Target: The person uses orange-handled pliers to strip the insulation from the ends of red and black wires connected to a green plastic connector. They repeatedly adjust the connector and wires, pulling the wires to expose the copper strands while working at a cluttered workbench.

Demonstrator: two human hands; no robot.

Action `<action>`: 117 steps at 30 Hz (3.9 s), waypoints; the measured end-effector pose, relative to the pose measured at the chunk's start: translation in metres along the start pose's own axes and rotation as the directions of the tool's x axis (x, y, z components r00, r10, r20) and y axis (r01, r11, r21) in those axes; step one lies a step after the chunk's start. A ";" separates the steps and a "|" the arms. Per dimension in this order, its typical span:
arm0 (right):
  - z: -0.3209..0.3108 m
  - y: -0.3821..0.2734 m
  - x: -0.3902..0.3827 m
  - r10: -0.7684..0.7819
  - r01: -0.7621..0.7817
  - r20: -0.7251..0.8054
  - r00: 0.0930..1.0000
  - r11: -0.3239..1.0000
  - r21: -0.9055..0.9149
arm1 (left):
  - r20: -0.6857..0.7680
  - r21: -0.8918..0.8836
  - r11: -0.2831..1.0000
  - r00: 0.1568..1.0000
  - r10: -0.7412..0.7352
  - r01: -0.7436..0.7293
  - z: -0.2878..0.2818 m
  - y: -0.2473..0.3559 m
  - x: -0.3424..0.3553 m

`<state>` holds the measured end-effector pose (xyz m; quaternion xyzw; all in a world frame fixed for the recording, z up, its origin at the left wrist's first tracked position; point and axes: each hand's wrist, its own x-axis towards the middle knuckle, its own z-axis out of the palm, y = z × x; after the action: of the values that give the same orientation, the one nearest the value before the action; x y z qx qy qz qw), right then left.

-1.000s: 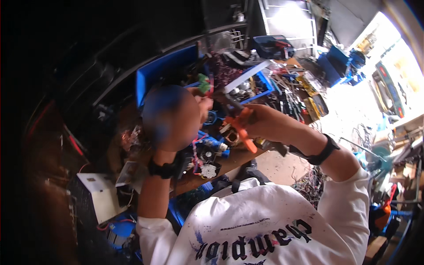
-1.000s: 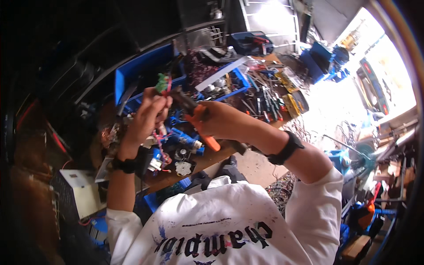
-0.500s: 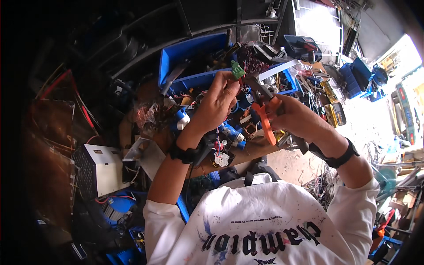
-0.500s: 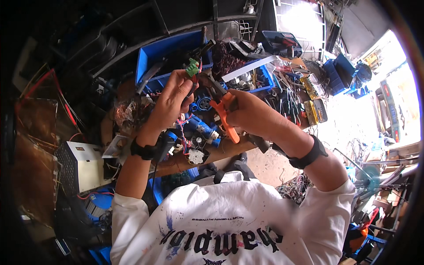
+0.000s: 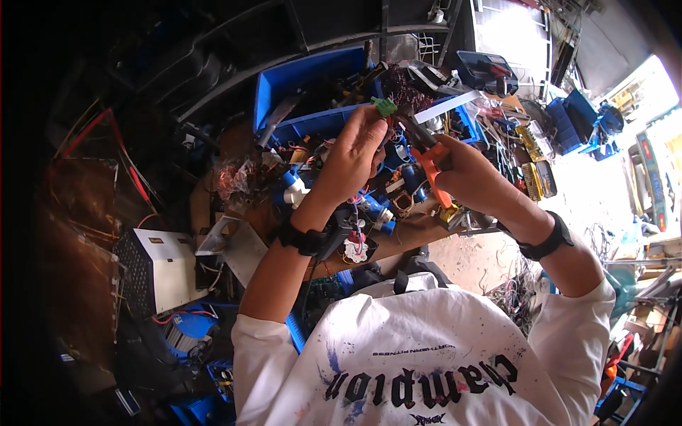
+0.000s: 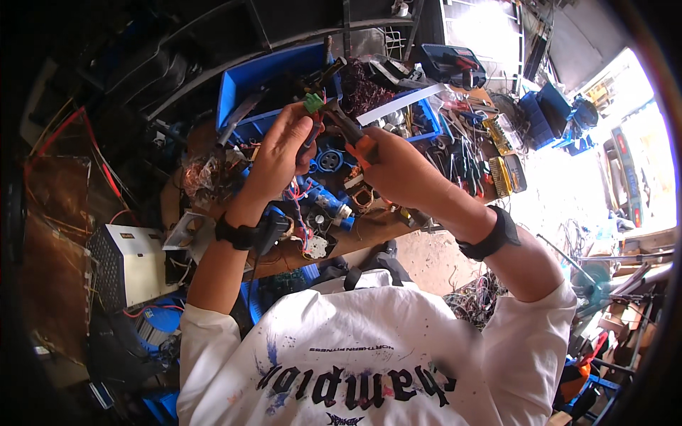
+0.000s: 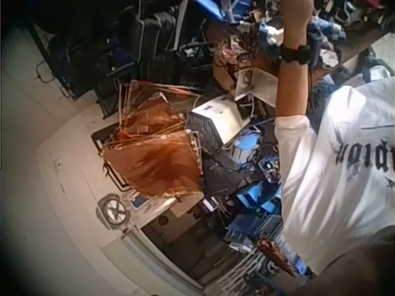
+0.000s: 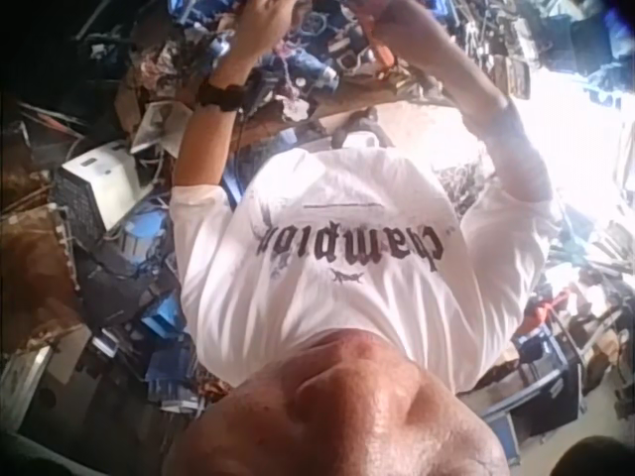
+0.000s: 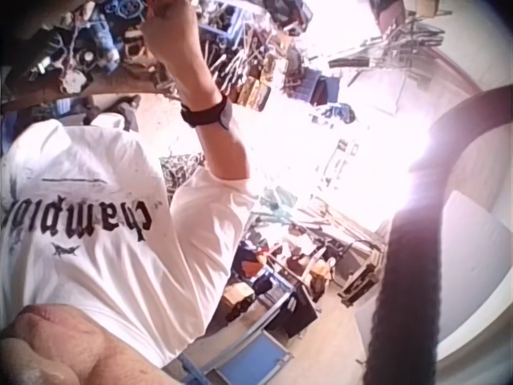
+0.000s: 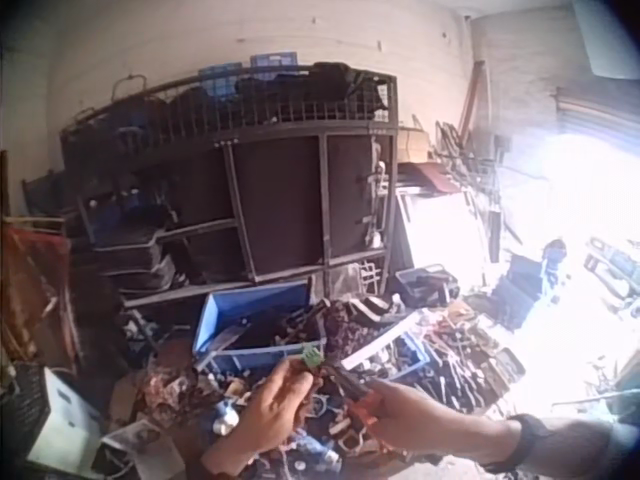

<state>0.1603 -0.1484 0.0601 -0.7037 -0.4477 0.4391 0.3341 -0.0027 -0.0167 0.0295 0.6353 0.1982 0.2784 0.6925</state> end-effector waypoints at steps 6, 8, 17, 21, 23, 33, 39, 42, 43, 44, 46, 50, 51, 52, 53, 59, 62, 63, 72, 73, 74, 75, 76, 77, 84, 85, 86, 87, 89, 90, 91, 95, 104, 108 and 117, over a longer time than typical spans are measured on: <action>0.006 0.013 0.011 -0.229 0.191 -0.141 0.963 0.952 -0.238 | -0.041 -0.066 0.996 0.997 -0.061 0.059 0.004 -0.001 0.003; 0.006 0.007 0.009 -0.214 0.169 -0.160 0.964 0.951 -0.258 | -0.039 -0.040 0.996 0.996 -0.079 0.078 0.002 -0.003 0.005; 0.008 -0.012 0.008 -0.116 0.086 -0.104 0.988 0.964 -0.253 | -0.089 0.119 0.993 0.996 0.008 0.003 0.000 -0.016 0.010; 0.008 -0.006 0.012 -0.140 0.102 -0.112 0.984 0.952 -0.290 | -0.096 0.041 0.998 0.994 -0.041 0.045 0.002 -0.010 0.010; 0.008 -0.006 0.012 -0.134 0.092 -0.118 0.984 0.947 -0.306 | -0.081 0.008 0.997 0.994 -0.075 0.076 0.001 -0.007 0.010; 0.001 -0.014 0.011 -0.001 -0.008 -0.030 1.000 0.961 -0.277 | 0.071 -0.258 0.939 0.974 -0.216 0.227 -0.010 -0.005 0.012; 0.002 -0.015 0.012 -0.032 0.007 -0.079 0.996 0.957 -0.289 | -0.027 -0.150 0.977 0.987 -0.157 0.152 -0.002 -0.007 0.012; 0.008 -0.006 0.015 -0.090 0.068 -0.105 0.990 0.979 -0.191 | -0.091 -0.037 0.997 0.994 -0.068 0.065 0.003 -0.013 0.013; 0.008 0.001 0.020 -0.118 0.100 -0.085 0.989 0.977 -0.187 | -0.118 0.012 1.000 0.993 -0.019 0.021 0.005 -0.017 0.013; 0.006 0.006 0.025 -0.146 0.132 -0.064 0.987 0.974 -0.183 | -0.143 0.062 0.998 0.989 0.031 -0.022 0.006 -0.018 0.014; 0.005 0.012 0.028 -0.147 0.132 -0.064 0.987 0.971 -0.198 | -0.121 -0.020 1.000 0.993 0.008 -0.011 0.006 -0.017 0.013; 0.004 0.000 0.024 -0.036 0.020 -0.072 0.997 0.979 -0.202 | -0.061 -0.132 0.991 0.997 -0.039 0.030 0.002 -0.014 0.013; 0.003 -0.001 0.024 -0.005 -0.006 -0.060 0.998 0.982 -0.187 | -0.081 -0.118 0.993 0.997 -0.021 0.011 0.003 -0.013 0.013; 0.005 0.000 0.025 -0.052 0.027 -0.104 0.993 0.974 -0.226 | -0.099 -0.105 0.994 0.995 -0.003 -0.008 0.006 -0.012 0.012; 0.009 0.003 0.025 -0.100 0.058 -0.147 0.984 0.962 -0.267 | -0.116 -0.091 0.995 0.993 0.016 -0.027 0.008 -0.012 0.012; 0.017 0.001 0.023 -0.228 0.138 -0.226 0.947 0.924 -0.356 | -0.218 0.081 0.989 0.966 0.141 -0.126 0.013 -0.023 0.020; 0.015 0.000 0.023 -0.170 0.106 -0.198 0.965 0.948 -0.301 | -0.224 0.141 0.984 0.965 0.139 -0.109 0.014 -0.022 0.020; 0.015 -0.001 0.024 -0.143 0.090 -0.182 0.973 0.957 -0.275 | -0.223 0.155 0.983 0.966 0.133 -0.100 0.014 -0.021 0.020; 0.006 -0.006 0.030 -0.021 0.001 -0.073 0.997 0.964 -0.266 | -0.188 0.032 0.997 0.979 0.073 -0.068 0.009 -0.015 0.019; 0.006 -0.005 0.030 -0.024 0.005 -0.073 0.997 0.969 -0.246 | -0.185 0.032 0.997 0.980 0.074 -0.069 0.009 -0.015 0.020; 0.007 -0.005 0.030 -0.027 0.009 -0.074 0.997 0.974 -0.227 | -0.183 0.033 0.997 0.980 0.077 -0.072 0.009 -0.014 0.020; 0.007 -0.005 0.029 -0.030 0.014 -0.074 0.997 0.978 -0.207 | -0.198 0.070 0.991 0.972 0.126 -0.114 0.008 -0.017 0.021; 0.007 -0.007 0.028 -0.019 0.002 -0.074 0.997 0.975 -0.220 | -0.213 0.108 0.982 0.961 0.175 -0.155 0.007 -0.023 0.022; 0.007 -0.009 0.027 -0.007 -0.010 -0.073 0.997 0.972 -0.234 | -0.225 0.146 0.970 0.948 0.224 -0.194 0.007 -0.025 0.023; 0.009 -0.018 0.018 0.055 -0.055 -0.008 0.998 0.998 -0.001 | -0.242 0.196 0.942 0.918 0.316 -0.272 0.011 -0.031 0.022; 0.010 -0.018 0.018 0.051 -0.051 -0.010 0.999 0.999 -0.003 | -0.242 0.208 0.935 0.911 0.335 -0.289 0.011 -0.031 0.022; 0.010 -0.018 0.018 0.048 -0.048 -0.015 0.999 0.999 -0.004 | -0.239 0.219 0.927 0.904 0.355 -0.306 0.011 -0.030 0.022; 0.010 -0.018 0.019 0.044 -0.044 -0.019 0.999 0.999 -0.005 | -0.245 0.197 0.939 0.914 0.325 -0.281 0.011 -0.028 0.022; 0.013 -0.011 0.023 0.001 -0.007 -0.056 0.998 0.995 -0.102 | -0.252 0.152 0.961 0.931 0.264 -0.232 0.011 -0.024 0.020; 0.014 -0.008 0.025 -0.022 0.010 -0.074 0.997 0.989 -0.150 | -0.248 0.145 0.959 0.930 0.272 -0.242 0.011 -0.024 0.020; 0.014 -0.007 0.025 -0.036 0.023 -0.083 0.996 0.987 -0.162 | -0.244 0.137 0.958 0.929 0.279 -0.252 0.010 -0.025 0.021; 0.015 -0.010 0.022 -0.072 0.048 -0.093 0.993 0.969 -0.241 | -0.231 0.153 0.962 0.938 0.259 -0.227 0.007 -0.029 0.021; 0.017 -0.010 0.023 -0.095 0.063 -0.103 0.990 0.958 -0.280 | -0.254 0.164 0.960 0.931 0.262 -0.225 0.008 -0.030 0.024; 0.018 -0.002 0.028 -0.115 0.082 -0.118 0.986 0.963 -0.258 | -0.244 0.130 0.967 0.938 0.247 -0.220 0.007 -0.034 0.026; 0.021 -0.003 0.031 -0.111 0.078 -0.139 0.984 0.971 -0.227 | -0.275 0.134 0.966 0.928 0.250 -0.220 0.007 -0.035 0.028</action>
<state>0.1464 -0.1167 0.0449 -0.7454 -0.5002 0.3157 0.3075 0.0282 -0.0057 -0.0022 0.6410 0.2339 0.4390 0.5845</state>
